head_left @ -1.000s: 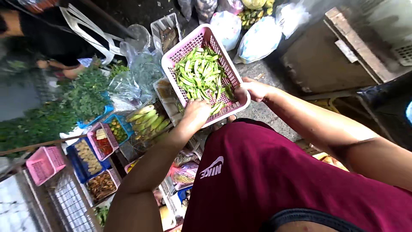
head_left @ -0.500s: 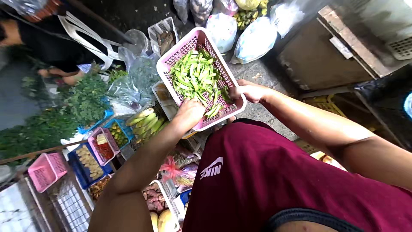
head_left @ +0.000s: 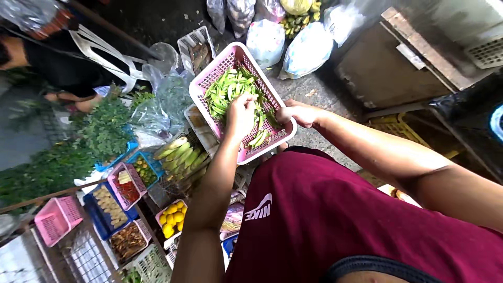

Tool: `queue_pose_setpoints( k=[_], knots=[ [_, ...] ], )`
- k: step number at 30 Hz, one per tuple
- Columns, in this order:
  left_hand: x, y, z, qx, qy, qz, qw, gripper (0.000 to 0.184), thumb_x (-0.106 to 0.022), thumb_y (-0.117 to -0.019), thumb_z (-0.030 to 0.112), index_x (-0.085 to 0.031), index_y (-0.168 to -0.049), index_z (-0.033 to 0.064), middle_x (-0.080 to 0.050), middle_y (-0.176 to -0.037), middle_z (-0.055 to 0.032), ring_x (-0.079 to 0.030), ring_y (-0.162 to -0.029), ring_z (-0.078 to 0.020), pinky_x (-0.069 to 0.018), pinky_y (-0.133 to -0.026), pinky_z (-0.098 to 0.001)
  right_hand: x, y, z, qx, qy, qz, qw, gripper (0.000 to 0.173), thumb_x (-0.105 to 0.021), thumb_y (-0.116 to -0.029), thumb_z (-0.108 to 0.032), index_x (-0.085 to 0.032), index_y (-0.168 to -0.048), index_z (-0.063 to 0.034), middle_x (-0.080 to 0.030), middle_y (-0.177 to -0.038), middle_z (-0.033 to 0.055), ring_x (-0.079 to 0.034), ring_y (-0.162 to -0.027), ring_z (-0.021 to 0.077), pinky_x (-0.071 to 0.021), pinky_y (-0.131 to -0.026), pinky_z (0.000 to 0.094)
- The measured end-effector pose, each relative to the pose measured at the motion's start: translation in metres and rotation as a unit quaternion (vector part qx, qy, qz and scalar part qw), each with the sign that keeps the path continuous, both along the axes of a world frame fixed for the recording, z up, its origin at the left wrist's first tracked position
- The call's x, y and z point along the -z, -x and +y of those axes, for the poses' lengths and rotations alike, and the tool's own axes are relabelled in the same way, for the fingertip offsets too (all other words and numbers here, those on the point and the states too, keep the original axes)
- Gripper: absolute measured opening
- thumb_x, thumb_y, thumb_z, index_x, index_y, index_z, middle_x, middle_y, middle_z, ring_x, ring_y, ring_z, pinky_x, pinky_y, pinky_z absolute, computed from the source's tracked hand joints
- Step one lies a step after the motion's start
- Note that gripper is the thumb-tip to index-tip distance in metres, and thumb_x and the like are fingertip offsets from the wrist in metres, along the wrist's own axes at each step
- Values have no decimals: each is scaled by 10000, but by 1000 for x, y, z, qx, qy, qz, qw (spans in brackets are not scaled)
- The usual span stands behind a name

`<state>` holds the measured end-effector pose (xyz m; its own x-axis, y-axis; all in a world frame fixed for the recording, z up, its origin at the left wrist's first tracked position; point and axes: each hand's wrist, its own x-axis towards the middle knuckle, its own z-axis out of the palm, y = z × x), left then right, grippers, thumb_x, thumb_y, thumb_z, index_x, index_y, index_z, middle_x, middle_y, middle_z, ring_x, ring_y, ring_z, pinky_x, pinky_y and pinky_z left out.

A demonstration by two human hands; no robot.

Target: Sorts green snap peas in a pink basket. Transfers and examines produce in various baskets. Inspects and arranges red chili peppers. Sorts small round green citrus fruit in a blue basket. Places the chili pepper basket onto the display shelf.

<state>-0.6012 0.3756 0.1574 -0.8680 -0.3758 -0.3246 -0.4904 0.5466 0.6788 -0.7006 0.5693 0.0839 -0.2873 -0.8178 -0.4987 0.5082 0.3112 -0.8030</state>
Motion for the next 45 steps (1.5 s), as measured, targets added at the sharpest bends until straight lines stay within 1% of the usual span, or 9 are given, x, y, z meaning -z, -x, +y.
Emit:
queue_pose_setpoints(
  k=[9,14,20,24,27,31,37,41,45],
  knots=[
    [30,24,21,30,215,-129,968,248,-596,-999,240,-701,-1148,73,-694,-1217,-106,-686,-1102,-289,-563,-928,-528,1,-10,-9,34,-20,-26,999,385,-673,-804,-321,-663,-1065,-38,-732,-900,100,-725,-803,183,-620,-735,392],
    [13,1,-17,-54,-84,58,993,173,-606,-1024,168,-684,-1088,28,-682,-943,-78,-648,-796,-154,-562,-742,-341,7,-5,-5,52,-1,-50,997,323,-640,-824,-317,-667,-1034,-73,-723,-868,61,-713,-776,152,-616,-714,376],
    [2,-20,-54,-211,-520,197,803,250,-323,-1087,171,-568,-1108,128,-635,-901,-40,-493,-549,-72,-402,-465,-189,6,0,-6,47,-9,-37,998,339,-643,-817,-321,-669,-1043,-70,-727,-866,70,-715,-770,158,-615,-708,375],
    [-2,-14,-45,-184,-360,137,904,196,-443,-1048,125,-635,-1045,87,-505,-665,45,-417,-487,-42,-358,-442,-184,1,3,-7,48,-17,-35,998,308,-635,-823,-294,-669,-1028,-66,-726,-855,65,-715,-761,149,-616,-702,364],
    [-6,-3,-30,8,-42,18,999,152,-644,-973,98,-725,-1100,76,-718,-1001,-59,-646,-790,-154,-556,-729,-361,0,3,-9,48,-17,-36,998,335,-635,-813,-295,-662,-1055,-64,-727,-867,65,-718,-771,154,-619,-713,370],
    [9,5,-18,165,219,-116,955,269,-611,-1004,225,-720,-1248,194,-752,-1131,-85,-720,-1061,-300,-565,-904,-574,0,2,-10,46,-9,-38,998,320,-636,-817,-295,-664,-1031,-59,-729,-875,79,-720,-782,165,-618,-719,378],
    [5,-10,-38,12,-37,28,999,100,-636,-991,135,-674,-1034,53,-674,-906,-66,-634,-776,-171,-551,-730,-387,5,0,-8,47,13,-35,998,314,-648,-826,-309,-675,-1018,-62,-731,-872,72,-720,-783,159,-618,-716,375],
    [10,-23,-45,-93,-359,118,921,139,-425,-1037,124,-560,-1022,96,-688,-838,-21,-559,-582,-57,-439,-495,-199,-2,-1,-8,40,-5,-23,999,322,-643,-819,-305,-661,-1042,-73,-727,-866,50,-716,-772,140,-619,-716,358],
    [11,-8,-21,42,-47,-21,998,256,-546,-984,61,-665,-1210,70,-713,-1031,-87,-678,-840,-194,-572,-741,-395,-3,-2,-10,33,-3,-16,999,341,-639,-820,-309,-666,-1070,-78,-730,-886,49,-717,-789,136,-620,-728,357]
  ],
)
